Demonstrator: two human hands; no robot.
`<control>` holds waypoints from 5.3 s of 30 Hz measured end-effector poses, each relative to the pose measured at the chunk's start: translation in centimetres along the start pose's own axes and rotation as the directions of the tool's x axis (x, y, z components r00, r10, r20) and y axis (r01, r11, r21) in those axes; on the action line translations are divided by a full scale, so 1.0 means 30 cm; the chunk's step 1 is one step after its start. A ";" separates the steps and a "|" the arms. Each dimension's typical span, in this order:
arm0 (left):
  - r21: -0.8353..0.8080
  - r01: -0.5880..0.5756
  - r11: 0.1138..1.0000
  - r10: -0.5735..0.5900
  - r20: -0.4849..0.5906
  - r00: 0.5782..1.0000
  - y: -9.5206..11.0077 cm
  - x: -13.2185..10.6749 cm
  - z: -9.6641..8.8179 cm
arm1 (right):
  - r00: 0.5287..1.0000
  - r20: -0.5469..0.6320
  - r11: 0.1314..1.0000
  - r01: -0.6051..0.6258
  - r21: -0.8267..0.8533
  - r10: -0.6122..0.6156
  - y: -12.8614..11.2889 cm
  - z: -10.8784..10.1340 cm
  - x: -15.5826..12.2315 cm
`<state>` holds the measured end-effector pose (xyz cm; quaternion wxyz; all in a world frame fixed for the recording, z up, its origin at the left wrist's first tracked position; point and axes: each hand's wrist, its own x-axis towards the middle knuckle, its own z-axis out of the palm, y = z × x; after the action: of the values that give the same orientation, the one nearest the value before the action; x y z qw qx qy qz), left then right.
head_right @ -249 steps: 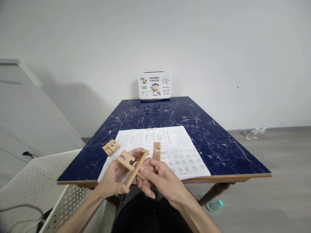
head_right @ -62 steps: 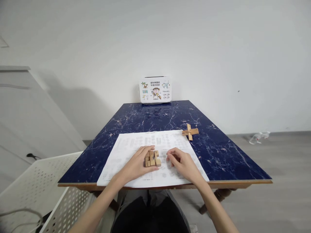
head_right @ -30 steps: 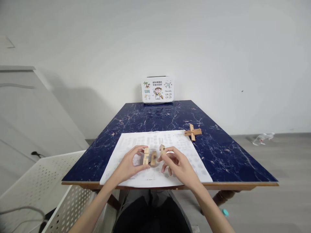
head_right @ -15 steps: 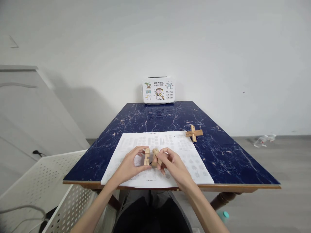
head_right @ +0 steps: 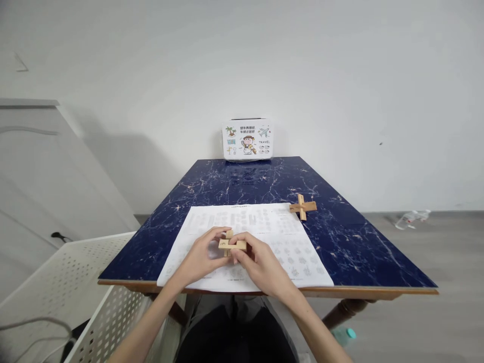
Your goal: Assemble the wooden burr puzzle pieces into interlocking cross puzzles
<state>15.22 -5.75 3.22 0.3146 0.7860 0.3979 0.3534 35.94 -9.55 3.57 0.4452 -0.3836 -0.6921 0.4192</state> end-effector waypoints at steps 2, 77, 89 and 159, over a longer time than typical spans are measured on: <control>-0.025 -0.004 1.000 0.004 0.012 1.000 0.009 -0.001 -0.002 | 0.997 -0.032 0.995 0.071 -0.065 -0.073 0.005 0.015 0.010; -0.019 0.127 0.992 -0.129 -0.141 0.982 0.001 -0.010 -0.010 | 0.978 -0.117 0.964 -0.146 0.220 0.175 -0.019 -0.045 -0.014; -0.131 0.152 0.980 -0.167 -0.115 0.979 0.009 -0.012 -0.008 | 0.960 -0.271 0.983 -0.018 0.183 0.068 0.011 0.048 0.002; -0.307 0.130 0.943 -0.141 -0.013 0.990 -0.002 -0.013 -0.022 | 0.974 -0.045 0.891 -0.182 0.417 0.221 -0.048 -0.053 -0.052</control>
<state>14.50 -5.92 3.42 0.4488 0.6926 0.3969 0.4017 37.70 -11.09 4.83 0.5008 -0.3701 -0.5242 0.5808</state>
